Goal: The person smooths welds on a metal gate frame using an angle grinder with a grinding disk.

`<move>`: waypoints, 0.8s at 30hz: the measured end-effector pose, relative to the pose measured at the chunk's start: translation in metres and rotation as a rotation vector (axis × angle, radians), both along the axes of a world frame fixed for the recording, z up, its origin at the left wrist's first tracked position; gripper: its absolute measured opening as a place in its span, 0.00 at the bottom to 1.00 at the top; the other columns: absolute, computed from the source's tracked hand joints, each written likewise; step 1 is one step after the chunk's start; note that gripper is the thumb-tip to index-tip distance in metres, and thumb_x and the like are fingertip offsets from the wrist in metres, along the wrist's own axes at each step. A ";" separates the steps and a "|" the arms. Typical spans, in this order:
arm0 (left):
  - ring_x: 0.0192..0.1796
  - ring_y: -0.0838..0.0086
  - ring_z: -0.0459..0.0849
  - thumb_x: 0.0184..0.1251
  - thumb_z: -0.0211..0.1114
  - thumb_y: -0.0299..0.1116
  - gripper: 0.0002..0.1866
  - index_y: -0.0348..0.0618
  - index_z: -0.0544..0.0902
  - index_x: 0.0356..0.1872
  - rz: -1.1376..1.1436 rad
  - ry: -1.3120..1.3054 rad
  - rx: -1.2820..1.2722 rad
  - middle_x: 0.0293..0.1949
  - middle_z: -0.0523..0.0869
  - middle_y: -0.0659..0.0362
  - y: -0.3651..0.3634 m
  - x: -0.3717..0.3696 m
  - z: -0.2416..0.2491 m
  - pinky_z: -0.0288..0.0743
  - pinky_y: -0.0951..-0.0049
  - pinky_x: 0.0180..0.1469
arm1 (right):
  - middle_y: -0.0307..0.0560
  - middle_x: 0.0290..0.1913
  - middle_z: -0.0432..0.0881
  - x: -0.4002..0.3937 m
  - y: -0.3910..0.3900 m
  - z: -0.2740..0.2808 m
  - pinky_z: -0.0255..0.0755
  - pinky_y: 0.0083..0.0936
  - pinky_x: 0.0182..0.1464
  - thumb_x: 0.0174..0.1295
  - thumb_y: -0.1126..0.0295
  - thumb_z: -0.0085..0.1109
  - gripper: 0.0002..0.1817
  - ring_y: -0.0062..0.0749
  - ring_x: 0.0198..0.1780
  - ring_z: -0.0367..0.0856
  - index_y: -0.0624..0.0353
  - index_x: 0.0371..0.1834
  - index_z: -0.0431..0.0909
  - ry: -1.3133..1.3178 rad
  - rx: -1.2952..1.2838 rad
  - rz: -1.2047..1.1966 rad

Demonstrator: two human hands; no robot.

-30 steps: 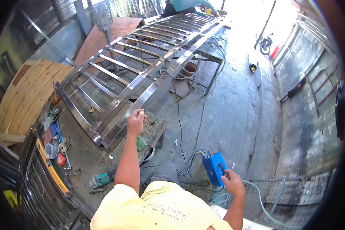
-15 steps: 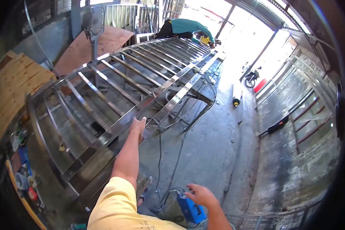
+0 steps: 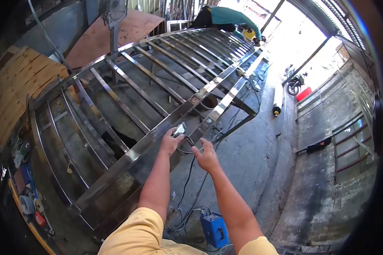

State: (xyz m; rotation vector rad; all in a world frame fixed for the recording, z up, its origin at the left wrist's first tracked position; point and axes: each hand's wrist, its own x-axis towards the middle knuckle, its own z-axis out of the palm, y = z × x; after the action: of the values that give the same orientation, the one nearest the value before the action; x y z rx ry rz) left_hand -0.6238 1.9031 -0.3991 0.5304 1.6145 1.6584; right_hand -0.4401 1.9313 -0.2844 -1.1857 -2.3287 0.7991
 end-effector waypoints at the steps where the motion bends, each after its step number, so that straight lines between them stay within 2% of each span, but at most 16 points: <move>1: 0.43 0.73 0.83 0.61 0.77 0.37 0.30 0.35 0.80 0.63 -0.005 0.069 0.043 0.45 0.87 0.56 -0.001 0.001 0.004 0.77 0.73 0.45 | 0.63 0.64 0.76 -0.008 0.006 -0.010 0.70 0.40 0.67 0.68 0.50 0.62 0.30 0.56 0.66 0.75 0.64 0.62 0.76 0.001 0.015 -0.070; 2: 0.41 0.76 0.83 0.62 0.77 0.35 0.30 0.37 0.79 0.64 -0.013 0.137 0.089 0.43 0.86 0.58 0.000 0.003 0.010 0.77 0.75 0.43 | 0.63 0.62 0.78 -0.014 0.011 -0.021 0.71 0.40 0.65 0.68 0.51 0.62 0.29 0.56 0.64 0.76 0.64 0.61 0.77 -0.015 -0.040 -0.090; 5: 0.42 0.77 0.82 0.63 0.75 0.33 0.30 0.40 0.79 0.66 -0.114 0.248 -0.056 0.44 0.86 0.58 0.000 0.002 0.030 0.77 0.76 0.45 | 0.62 0.55 0.83 -0.026 0.018 -0.036 0.74 0.42 0.60 0.69 0.52 0.60 0.25 0.55 0.58 0.81 0.62 0.58 0.79 -0.058 -0.198 -0.137; 7: 0.43 0.76 0.83 0.65 0.73 0.34 0.27 0.41 0.80 0.65 -0.088 0.177 -0.006 0.46 0.87 0.57 0.006 0.003 0.019 0.77 0.75 0.48 | 0.60 0.48 0.86 -0.034 0.013 -0.021 0.75 0.44 0.55 0.70 0.53 0.58 0.22 0.55 0.53 0.84 0.61 0.54 0.80 -0.069 -0.303 -0.148; 9: 0.46 0.72 0.85 0.67 0.71 0.36 0.25 0.41 0.81 0.64 -0.065 0.160 0.034 0.49 0.89 0.53 0.011 0.003 0.008 0.78 0.73 0.53 | 0.59 0.44 0.86 -0.039 0.013 -0.025 0.75 0.45 0.52 0.71 0.55 0.56 0.19 0.55 0.49 0.85 0.59 0.51 0.81 -0.101 -0.238 -0.156; 12: 0.39 0.81 0.83 0.72 0.65 0.34 0.18 0.41 0.84 0.60 -0.014 -0.059 0.062 0.44 0.87 0.60 0.018 0.001 0.000 0.79 0.78 0.41 | 0.57 0.39 0.87 -0.037 0.009 -0.028 0.76 0.41 0.49 0.72 0.57 0.55 0.16 0.54 0.44 0.85 0.59 0.49 0.83 -0.101 -0.200 -0.151; 15: 0.39 0.82 0.84 0.75 0.61 0.34 0.16 0.41 0.86 0.57 -0.036 -0.206 0.040 0.43 0.88 0.61 0.012 -0.002 0.008 0.79 0.79 0.40 | 0.56 0.39 0.87 -0.034 -0.001 -0.017 0.76 0.39 0.48 0.73 0.58 0.55 0.16 0.52 0.43 0.85 0.59 0.49 0.84 -0.073 -0.211 -0.119; 16: 0.39 0.81 0.84 0.74 0.61 0.34 0.15 0.40 0.87 0.56 -0.006 -0.183 0.070 0.43 0.88 0.61 0.016 -0.002 -0.002 0.80 0.78 0.41 | 0.56 0.40 0.87 -0.034 -0.005 -0.013 0.76 0.39 0.48 0.73 0.58 0.55 0.16 0.51 0.43 0.85 0.58 0.49 0.84 -0.064 -0.220 -0.102; 18: 0.39 0.81 0.84 0.74 0.61 0.33 0.15 0.39 0.87 0.54 0.060 -0.135 0.125 0.42 0.88 0.61 0.018 0.000 -0.012 0.80 0.77 0.42 | 0.55 0.39 0.87 -0.033 -0.011 -0.015 0.76 0.36 0.48 0.73 0.58 0.55 0.16 0.46 0.42 0.85 0.59 0.49 0.84 -0.028 -0.240 -0.103; 21: 0.36 0.85 0.79 0.73 0.61 0.32 0.13 0.38 0.89 0.50 0.118 -0.191 0.159 0.35 0.86 0.64 0.014 0.003 -0.011 0.74 0.80 0.42 | 0.52 0.37 0.87 -0.039 -0.026 -0.012 0.75 0.33 0.47 0.74 0.59 0.54 0.17 0.38 0.40 0.84 0.61 0.48 0.85 0.034 -0.326 -0.169; 22: 0.40 0.79 0.84 0.71 0.62 0.31 0.14 0.37 0.89 0.51 0.117 -0.182 0.132 0.38 0.90 0.59 0.010 0.002 -0.005 0.77 0.77 0.47 | 0.51 0.36 0.87 -0.040 -0.034 -0.007 0.75 0.32 0.47 0.74 0.59 0.53 0.17 0.35 0.39 0.83 0.62 0.47 0.85 0.053 -0.364 -0.206; 23: 0.42 0.76 0.85 0.70 0.61 0.31 0.15 0.36 0.88 0.51 0.133 -0.125 0.109 0.40 0.90 0.57 0.011 -0.001 -0.014 0.77 0.77 0.48 | 0.50 0.35 0.86 -0.040 -0.041 -0.001 0.74 0.31 0.45 0.74 0.60 0.53 0.17 0.33 0.38 0.82 0.62 0.47 0.85 0.107 -0.313 -0.190; 24: 0.43 0.74 0.86 0.68 0.61 0.31 0.15 0.36 0.88 0.51 0.147 -0.070 0.086 0.41 0.91 0.56 0.017 -0.004 -0.040 0.78 0.76 0.50 | 0.49 0.34 0.85 -0.039 -0.049 0.005 0.73 0.30 0.44 0.74 0.60 0.53 0.17 0.31 0.37 0.81 0.63 0.46 0.85 0.160 -0.261 -0.175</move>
State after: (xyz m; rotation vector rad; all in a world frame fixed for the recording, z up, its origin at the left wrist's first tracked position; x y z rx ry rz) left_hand -0.6278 1.9205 -0.4386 0.4000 1.5683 1.8412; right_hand -0.4790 1.8819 -0.2794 -1.3559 -2.0052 1.1146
